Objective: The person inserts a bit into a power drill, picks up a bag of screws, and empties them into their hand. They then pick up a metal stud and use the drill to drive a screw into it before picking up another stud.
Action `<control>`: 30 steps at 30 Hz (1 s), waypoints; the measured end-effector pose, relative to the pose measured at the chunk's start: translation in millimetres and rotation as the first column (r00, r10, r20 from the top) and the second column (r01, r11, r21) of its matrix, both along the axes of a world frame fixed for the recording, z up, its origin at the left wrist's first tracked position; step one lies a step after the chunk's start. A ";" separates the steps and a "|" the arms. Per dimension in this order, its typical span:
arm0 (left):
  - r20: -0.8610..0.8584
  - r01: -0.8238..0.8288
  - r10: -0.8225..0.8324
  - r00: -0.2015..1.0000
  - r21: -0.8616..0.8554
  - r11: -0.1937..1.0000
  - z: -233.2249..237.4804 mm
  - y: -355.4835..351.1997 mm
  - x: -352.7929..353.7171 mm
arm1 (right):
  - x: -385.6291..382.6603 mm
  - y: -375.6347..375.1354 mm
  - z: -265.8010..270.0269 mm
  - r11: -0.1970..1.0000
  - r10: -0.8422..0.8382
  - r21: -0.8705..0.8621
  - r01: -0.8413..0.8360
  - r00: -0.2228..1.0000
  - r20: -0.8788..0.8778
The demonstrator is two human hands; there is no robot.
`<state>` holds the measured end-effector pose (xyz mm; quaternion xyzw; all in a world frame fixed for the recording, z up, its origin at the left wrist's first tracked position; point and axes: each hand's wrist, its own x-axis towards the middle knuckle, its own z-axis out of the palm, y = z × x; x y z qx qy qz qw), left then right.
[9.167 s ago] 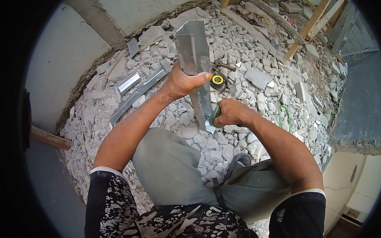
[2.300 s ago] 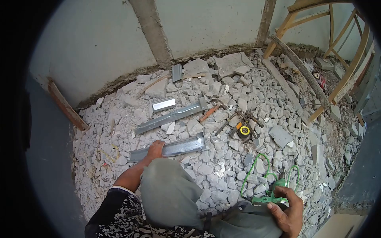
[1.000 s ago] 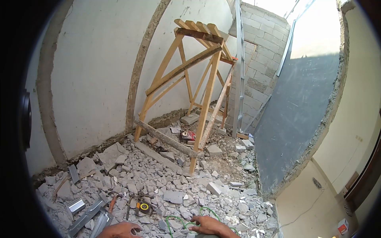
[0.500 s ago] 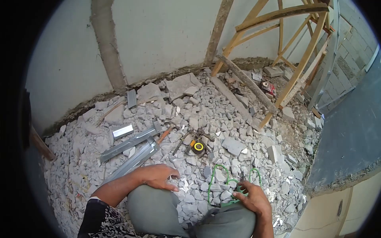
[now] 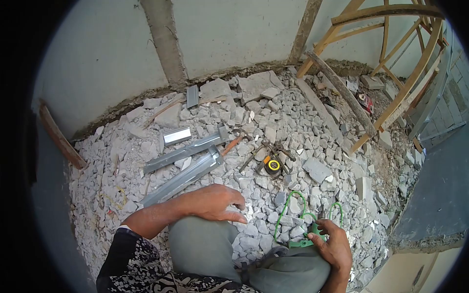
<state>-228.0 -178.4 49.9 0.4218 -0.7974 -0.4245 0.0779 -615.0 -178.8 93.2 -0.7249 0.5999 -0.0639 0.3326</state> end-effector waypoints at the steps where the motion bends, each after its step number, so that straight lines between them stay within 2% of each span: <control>1: -0.126 0.017 -0.019 0.992 -0.015 1.000 11.2 4.6 -2.9 | 1.2 -0.5 0.7 1.000 0.004 -0.003 -0.004 1.000 -0.006; 3: -0.370 0.041 -0.054 0.927 -0.044 0.998 38.8 20.6 -10.7 | 3.2 -1.9 2.0 1.000 0.008 0.001 -0.008 1.000 -0.003; 5: -0.685 0.052 -0.137 0.716 -0.143 0.988 59.9 39.9 -19.5 | 2.4 -1.6 0.0 1.000 0.005 0.005 -0.005 1.000 0.003; 7: -0.789 0.038 -0.242 0.565 -0.268 0.963 87.1 48.8 -24.3 | 1.4 -2.2 -5.0 1.000 -0.010 0.000 0.010 1.000 0.023; 8: -0.809 0.017 -0.270 0.522 -0.307 0.952 95.4 49.6 -29.0 | 2.4 -2.4 -5.3 1.000 -0.005 -0.001 0.005 1.000 0.016; 10: -0.783 0.071 -0.315 0.536 -0.330 0.941 113.8 51.3 -26.3 | 3.4 -2.5 -4.5 1.000 -0.001 -0.002 0.001 1.000 0.002; 11: -0.733 0.149 -0.336 0.591 -0.310 0.939 125.8 50.9 -16.5 | 3.5 -2.2 -4.4 1.000 -0.002 0.000 0.002 1.000 0.004; 13: -0.711 0.161 -0.360 0.604 -0.334 0.929 126.0 50.5 -16.2 | 4.0 -1.9 -4.3 1.000 -0.006 -0.001 0.006 1.000 0.012; 15: -0.771 0.023 -0.366 0.521 -0.416 0.909 111.4 49.5 -30.9 | 5.8 -0.6 -2.4 1.000 0.003 -0.015 -0.002 1.000 0.019; 18: -0.755 0.021 -0.370 0.541 -0.427 0.904 111.7 43.7 -31.1 | 5.1 0.3 -3.4 0.999 0.008 -0.032 -0.007 1.000 0.029; 21: -0.775 -0.068 -0.315 0.547 -0.417 0.906 109.2 35.8 -40.2 | 2.5 0.5 -4.2 1.000 -0.015 -0.008 0.015 1.000 0.024; 24: -0.628 0.143 -0.260 0.733 -0.231 0.962 111.5 17.3 -49.9 | -5.4 -2.6 -5.1 0.998 0.027 -0.057 -0.027 1.000 0.001; 26: -0.414 0.157 -0.264 0.871 -0.274 0.949 91.5 3.5 -75.3 | -2.4 -0.5 -0.2 0.992 0.063 -0.107 -0.067 0.997 -0.036; 27: -0.245 0.225 -0.310 0.919 -0.320 0.920 79.9 -4.2 -85.0 | 4.9 3.0 9.6 0.987 0.075 -0.135 -0.083 0.995 -0.063; 28: -0.064 0.304 -0.349 0.935 -0.360 0.882 67.3 -11.7 -92.0 | 11.5 5.6 18.0 0.981 0.077 -0.172 -0.092 0.993 -0.092; 30: 0.135 0.362 -0.337 0.932 -0.413 0.836 34.7 -19.5 -102.6 | 17.7 8.2 27.1 0.974 0.137 -0.176 -0.140 0.990 -0.029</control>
